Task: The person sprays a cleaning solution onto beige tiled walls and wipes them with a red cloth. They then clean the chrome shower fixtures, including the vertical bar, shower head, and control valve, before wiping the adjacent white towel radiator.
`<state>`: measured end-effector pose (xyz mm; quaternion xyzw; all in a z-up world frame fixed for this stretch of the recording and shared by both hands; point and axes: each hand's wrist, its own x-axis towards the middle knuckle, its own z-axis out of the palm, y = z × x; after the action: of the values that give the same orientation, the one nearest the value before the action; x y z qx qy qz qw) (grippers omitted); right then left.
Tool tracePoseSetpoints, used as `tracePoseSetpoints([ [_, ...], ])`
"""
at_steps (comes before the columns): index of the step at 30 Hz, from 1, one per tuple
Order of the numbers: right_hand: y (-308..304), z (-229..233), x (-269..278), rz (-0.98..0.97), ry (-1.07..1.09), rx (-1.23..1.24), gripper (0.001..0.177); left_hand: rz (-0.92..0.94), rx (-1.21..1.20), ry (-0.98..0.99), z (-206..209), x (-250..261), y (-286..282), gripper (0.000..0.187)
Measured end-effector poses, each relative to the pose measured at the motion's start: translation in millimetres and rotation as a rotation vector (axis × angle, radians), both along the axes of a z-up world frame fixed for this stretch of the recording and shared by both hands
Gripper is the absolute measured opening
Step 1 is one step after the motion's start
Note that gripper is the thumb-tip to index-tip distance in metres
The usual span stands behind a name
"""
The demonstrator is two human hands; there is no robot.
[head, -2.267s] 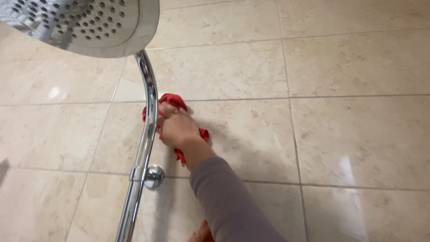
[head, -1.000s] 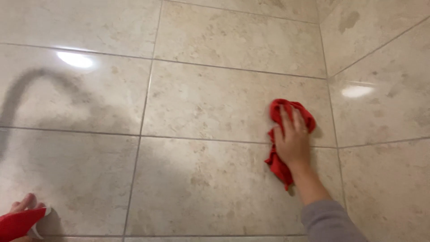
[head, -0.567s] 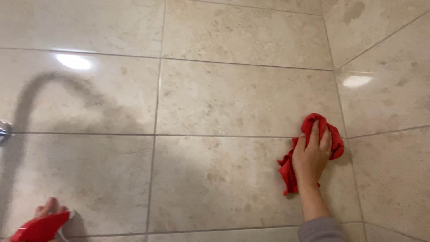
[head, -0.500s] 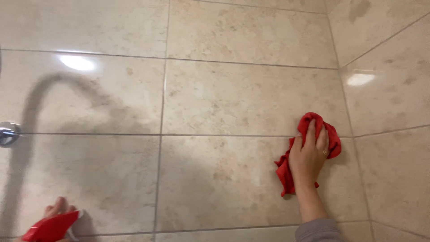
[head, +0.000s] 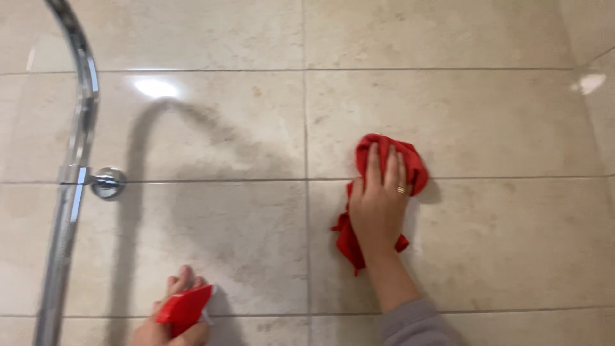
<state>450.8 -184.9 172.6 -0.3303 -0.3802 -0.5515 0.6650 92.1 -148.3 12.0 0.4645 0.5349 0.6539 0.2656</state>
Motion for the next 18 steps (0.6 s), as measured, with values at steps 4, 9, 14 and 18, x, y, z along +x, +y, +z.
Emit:
tracePoseSetpoints([
  [4,3.9,2.7,-76.6,-0.093,-0.021,-0.017,0.053,0.046,0.297,0.376,-20.3,10.5,-51.7,0.113],
  [9,13.5,4.0,-162.1,-0.05,-0.095,-0.031,0.068,0.043,0.413,0.492,-34.5,-5.0,-24.7,0.115],
  [14,12.7,-2.8,-239.9,-0.031,-0.212,-0.016,0.074,-0.01,0.39,0.422,-36.8,-3.7,-35.1,0.118],
  [18,16.9,-10.2,-290.5,0.016,-0.391,-0.071,0.088,-0.074,0.196,0.503,-56.8,-44.6,63.3,0.092],
])
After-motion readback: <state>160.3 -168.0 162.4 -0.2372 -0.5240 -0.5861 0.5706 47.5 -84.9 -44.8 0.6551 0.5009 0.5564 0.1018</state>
